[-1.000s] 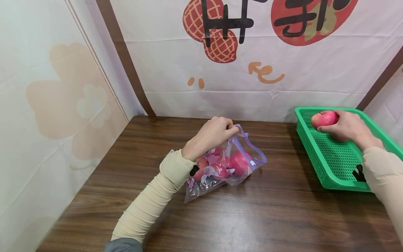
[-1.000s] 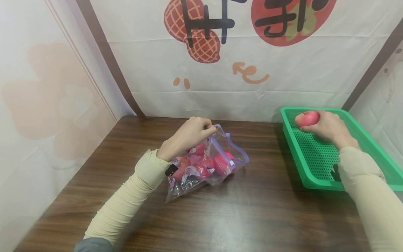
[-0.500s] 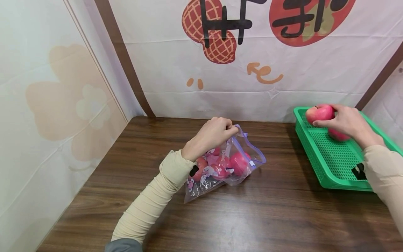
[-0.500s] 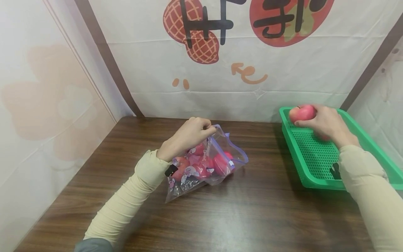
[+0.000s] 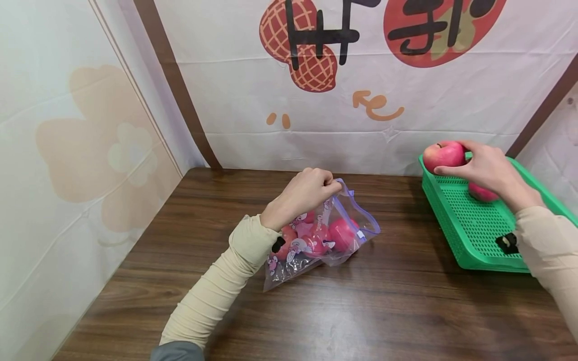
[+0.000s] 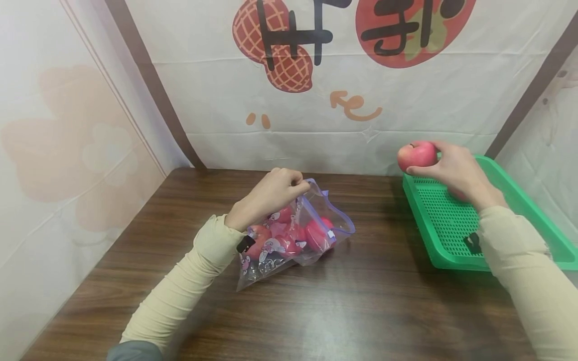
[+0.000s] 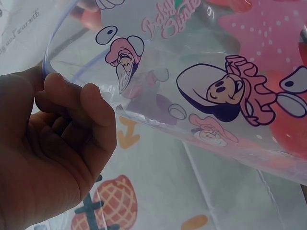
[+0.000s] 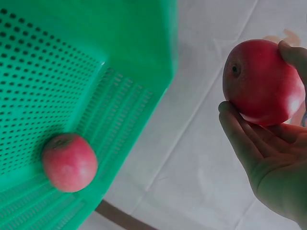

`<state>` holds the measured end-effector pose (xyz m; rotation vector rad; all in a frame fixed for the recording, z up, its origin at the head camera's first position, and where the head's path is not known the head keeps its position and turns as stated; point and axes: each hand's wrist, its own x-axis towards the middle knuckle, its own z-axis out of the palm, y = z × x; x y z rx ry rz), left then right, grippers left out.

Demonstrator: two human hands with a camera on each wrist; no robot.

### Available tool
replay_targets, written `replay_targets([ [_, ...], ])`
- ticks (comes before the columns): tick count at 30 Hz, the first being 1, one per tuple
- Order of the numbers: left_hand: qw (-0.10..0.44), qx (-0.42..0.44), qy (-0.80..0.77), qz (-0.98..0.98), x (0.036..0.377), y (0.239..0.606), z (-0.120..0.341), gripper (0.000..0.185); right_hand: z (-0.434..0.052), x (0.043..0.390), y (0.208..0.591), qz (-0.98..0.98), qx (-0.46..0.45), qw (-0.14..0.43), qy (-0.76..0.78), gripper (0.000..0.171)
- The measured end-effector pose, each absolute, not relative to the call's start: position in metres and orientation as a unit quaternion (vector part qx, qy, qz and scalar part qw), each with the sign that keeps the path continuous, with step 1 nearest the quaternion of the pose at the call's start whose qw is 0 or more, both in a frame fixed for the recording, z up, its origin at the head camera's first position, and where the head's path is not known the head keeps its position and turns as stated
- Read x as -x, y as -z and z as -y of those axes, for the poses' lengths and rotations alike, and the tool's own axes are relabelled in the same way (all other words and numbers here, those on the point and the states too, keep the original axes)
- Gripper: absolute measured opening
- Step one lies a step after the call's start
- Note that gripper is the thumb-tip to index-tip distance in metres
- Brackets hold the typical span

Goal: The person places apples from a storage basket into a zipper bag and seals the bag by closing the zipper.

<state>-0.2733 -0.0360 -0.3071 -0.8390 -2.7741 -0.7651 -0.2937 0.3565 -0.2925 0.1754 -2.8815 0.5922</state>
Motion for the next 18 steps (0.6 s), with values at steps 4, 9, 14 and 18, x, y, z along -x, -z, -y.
replay_targets([
  [4,0.073,0.281,0.256,0.922,0.273,0.307,0.036,0.037,-0.344,0.29,0.287,0.971,-0.07,0.102,-0.205,0.084],
  [9,0.073,0.285,0.259,0.92,0.274,0.308,0.036,0.036,-0.329,0.286,0.282,0.967,-0.085,0.103,-0.218,0.084],
  [14,0.071,0.283,0.26,0.921,0.273,0.307,0.036,0.036,-0.318,0.282,0.281,0.961,-0.104,0.103,-0.236,0.079],
  [18,0.068,0.281,0.26,0.921,0.273,0.308,0.035,0.036,-0.312,0.279,0.281,0.959,-0.112,0.102,-0.241,0.077],
])
